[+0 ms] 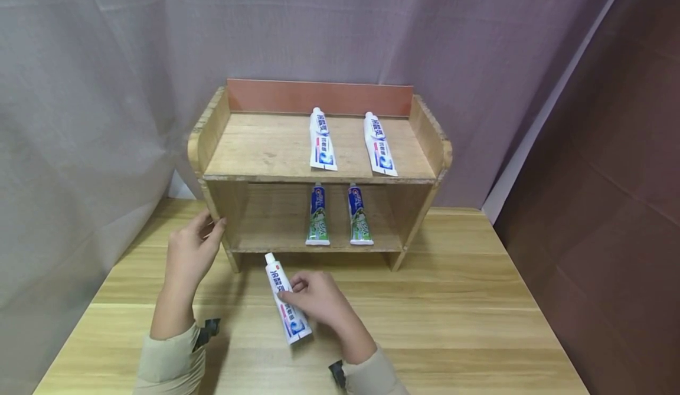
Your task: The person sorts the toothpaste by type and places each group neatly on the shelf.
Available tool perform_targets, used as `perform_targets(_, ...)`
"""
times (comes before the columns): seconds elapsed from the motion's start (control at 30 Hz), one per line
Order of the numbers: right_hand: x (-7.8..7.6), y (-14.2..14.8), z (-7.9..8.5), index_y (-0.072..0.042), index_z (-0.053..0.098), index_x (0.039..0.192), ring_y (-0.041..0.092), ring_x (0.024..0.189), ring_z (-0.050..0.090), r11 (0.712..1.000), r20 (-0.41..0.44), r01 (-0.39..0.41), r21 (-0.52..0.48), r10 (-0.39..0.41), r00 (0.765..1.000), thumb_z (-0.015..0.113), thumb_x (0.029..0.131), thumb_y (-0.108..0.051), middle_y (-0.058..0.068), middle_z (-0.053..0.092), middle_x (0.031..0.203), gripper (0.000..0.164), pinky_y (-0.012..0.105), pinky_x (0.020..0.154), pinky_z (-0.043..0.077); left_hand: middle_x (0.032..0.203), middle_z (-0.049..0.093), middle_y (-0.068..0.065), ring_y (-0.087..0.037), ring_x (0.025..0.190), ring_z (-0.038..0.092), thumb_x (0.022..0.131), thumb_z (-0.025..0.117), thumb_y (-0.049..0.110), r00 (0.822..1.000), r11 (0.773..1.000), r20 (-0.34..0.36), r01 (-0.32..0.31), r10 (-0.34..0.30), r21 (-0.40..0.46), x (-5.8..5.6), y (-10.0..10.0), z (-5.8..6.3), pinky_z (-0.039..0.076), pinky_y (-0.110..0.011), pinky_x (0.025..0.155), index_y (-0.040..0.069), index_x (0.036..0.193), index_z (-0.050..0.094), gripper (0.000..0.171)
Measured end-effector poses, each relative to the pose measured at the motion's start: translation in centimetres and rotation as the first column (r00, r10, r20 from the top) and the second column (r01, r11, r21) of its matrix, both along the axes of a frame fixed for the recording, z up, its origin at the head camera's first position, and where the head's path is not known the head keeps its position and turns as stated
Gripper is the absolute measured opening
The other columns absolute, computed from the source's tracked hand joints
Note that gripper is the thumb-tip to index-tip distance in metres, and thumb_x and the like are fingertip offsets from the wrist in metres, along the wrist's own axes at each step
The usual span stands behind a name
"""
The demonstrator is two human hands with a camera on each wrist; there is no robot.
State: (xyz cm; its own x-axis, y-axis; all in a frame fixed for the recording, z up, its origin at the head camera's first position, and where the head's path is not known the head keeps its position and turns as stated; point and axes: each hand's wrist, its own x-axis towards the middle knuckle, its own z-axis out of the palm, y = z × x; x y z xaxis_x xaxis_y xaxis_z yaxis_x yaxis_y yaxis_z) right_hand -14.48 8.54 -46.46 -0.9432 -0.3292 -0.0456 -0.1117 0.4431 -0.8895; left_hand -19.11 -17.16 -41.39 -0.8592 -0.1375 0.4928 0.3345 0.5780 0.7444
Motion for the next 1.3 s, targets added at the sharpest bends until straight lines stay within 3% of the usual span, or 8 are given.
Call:
perform_targets(0.3,-0.1,0.1,1.5,-0.005,0.071,0.097,0.021,0.078,0.066,1.000,-0.057,0.011,-0.001,-0.011,0.998,0.081,0.085,-0.025,0.000,0.068,0.086,0.026,0.024,0.066,0.062,0.113,0.072,-0.022,-0.036,0.103,0.071,0.099,0.066,0.018,1.000,1.000,-0.005,-0.003,0.003,-0.004,-0.1,0.0,-0.1,0.064,-0.038,0.080,0.001,0.123,0.068,0.030)
perform_targets(0.6,-0.3,0.1,2.6,-0.006,0.072,0.096,0.015,0.075,0.065,0.999,-0.113,0.030,0.015,-0.028,0.993,0.082,0.084,-0.024,-0.001,0.069,0.085,0.024,0.024,0.065,0.061,0.113,0.071,-0.022,-0.036,0.103,0.071,0.098,0.066,0.018,1.000,1.000,-0.014,-0.002,0.002,-0.006,0.0,0.0,-0.1,0.064,-0.038,0.080,0.001,0.122,0.068,0.029)
perform_targets(1.3,-1.1,0.1,5.7,-0.007,0.072,0.093,0.015,0.075,0.064,0.999,-0.211,0.046,-0.014,-0.048,0.976,0.082,0.085,-0.022,0.000,0.069,0.085,0.020,0.027,0.068,0.062,0.114,0.071,-0.023,-0.037,0.102,0.071,0.098,0.066,0.016,1.000,1.000,-0.021,-0.001,0.001,-0.003,0.0,0.1,-0.1,0.064,-0.037,0.079,0.000,0.124,0.067,0.031)
